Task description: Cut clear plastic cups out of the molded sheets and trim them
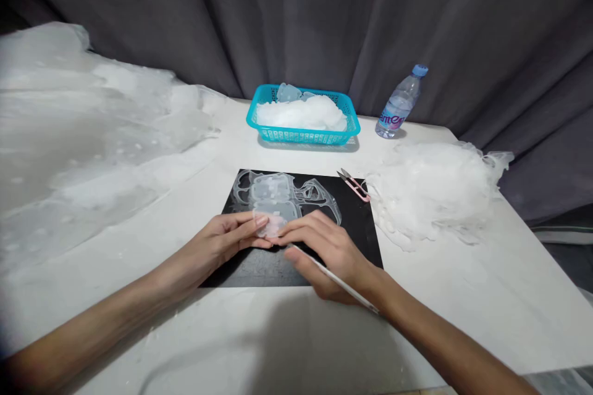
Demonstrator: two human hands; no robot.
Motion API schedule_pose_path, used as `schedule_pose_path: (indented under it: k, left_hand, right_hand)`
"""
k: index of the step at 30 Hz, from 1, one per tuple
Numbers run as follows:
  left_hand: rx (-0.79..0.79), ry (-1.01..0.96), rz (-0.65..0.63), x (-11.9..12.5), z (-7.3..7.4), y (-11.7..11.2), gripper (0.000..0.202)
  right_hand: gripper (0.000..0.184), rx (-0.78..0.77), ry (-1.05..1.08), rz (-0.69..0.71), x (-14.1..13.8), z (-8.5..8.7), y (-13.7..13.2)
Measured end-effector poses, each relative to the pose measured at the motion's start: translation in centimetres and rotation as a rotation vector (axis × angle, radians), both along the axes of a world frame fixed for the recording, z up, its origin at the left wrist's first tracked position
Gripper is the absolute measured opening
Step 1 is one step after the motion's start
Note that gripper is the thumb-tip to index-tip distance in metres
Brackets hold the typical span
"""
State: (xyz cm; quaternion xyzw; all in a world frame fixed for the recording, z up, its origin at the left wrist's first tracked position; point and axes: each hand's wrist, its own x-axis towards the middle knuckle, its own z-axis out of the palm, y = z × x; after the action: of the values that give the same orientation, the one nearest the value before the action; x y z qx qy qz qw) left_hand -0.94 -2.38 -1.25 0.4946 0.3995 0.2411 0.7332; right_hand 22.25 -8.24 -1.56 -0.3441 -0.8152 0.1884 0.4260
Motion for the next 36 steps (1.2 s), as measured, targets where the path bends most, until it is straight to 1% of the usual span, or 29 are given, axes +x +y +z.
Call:
schedule_pose_path:
  k: [3,4,6,8,11,13,14,16,17,18,21,23,27,31,36]
  left_hand:
    - [0.000,-0.005,0.004,0.1,0.2,0.0,0.037]
    - [0.001,-0.007,0.005,0.2,0.3,0.0,0.037]
    - [0.005,-0.013,0.008,0.3,0.5,-0.1,0.037]
    - [0.010,-0.019,0.008,0.3,0.5,-0.2,0.038]
    - [0.000,-0.042,0.010,0.2,0.4,-0.1,0.036]
    - [-0.013,-0.075,0.014,0.2,0.2,-0.1,0.035]
    - [-0.017,-0.096,0.017,0.2,0.1,-0.1,0.035]
    - [-0.027,-0.147,0.027,0.3,0.1,-0.2,0.033]
    - [-0.038,-0.175,0.035,0.4,0.1,-0.2,0.031]
    - [-0.053,-0.200,0.043,0.5,0.1,-0.3,0.030]
    - [-0.094,-0.241,0.060,0.8,0.3,-0.3,0.024]
    - [-0.098,-0.246,0.071,0.9,0.3,-0.3,0.021]
    - [-0.084,-0.249,0.078,0.9,0.2,-0.2,0.020]
    - [-0.093,-0.234,0.084,1.0,0.1,-0.3,0.022]
    - [-0.102,-0.186,0.129,1.6,0.3,-0.5,0.029]
  right_hand:
    - [0.032,-0.004,0.007,-0.122,0.8,-0.1,0.4]
    - [0.033,-0.012,0.005,-0.173,0.9,-0.3,0.5]
    - [0.029,-0.043,-0.011,-0.245,0.9,-0.5,0.5]
    - [0.029,-0.094,-0.005,-0.269,0.6,-0.5,0.4]
    - [0.037,-0.136,0.120,-0.295,0.4,0.1,-0.1]
    - [0.039,-0.083,0.183,-0.356,0.6,0.5,-0.2]
    - [0.038,-0.041,0.174,-0.392,0.8,0.6,-0.1]
    - [0.030,0.017,0.091,-0.438,1.2,0.4,0.3]
    - [0.027,0.006,0.035,-0.440,1.3,0.2,0.6]
    - [0.026,-0.042,-0.020,-0.421,1.4,-0.2,0.9]
    - [0.024,-0.247,-0.111,-0.260,1.3,-1.0,1.6]
    - [0.017,-0.342,-0.079,-0.186,1.1,-1.3,1.8]
    - [0.013,-0.434,0.060,-0.221,0.9,-1.1,1.8]
    - [0.009,-0.428,0.095,-0.222,0.8,-0.9,1.8]
    - [0.005,-0.289,0.063,-0.200,0.3,-0.9,1.6]
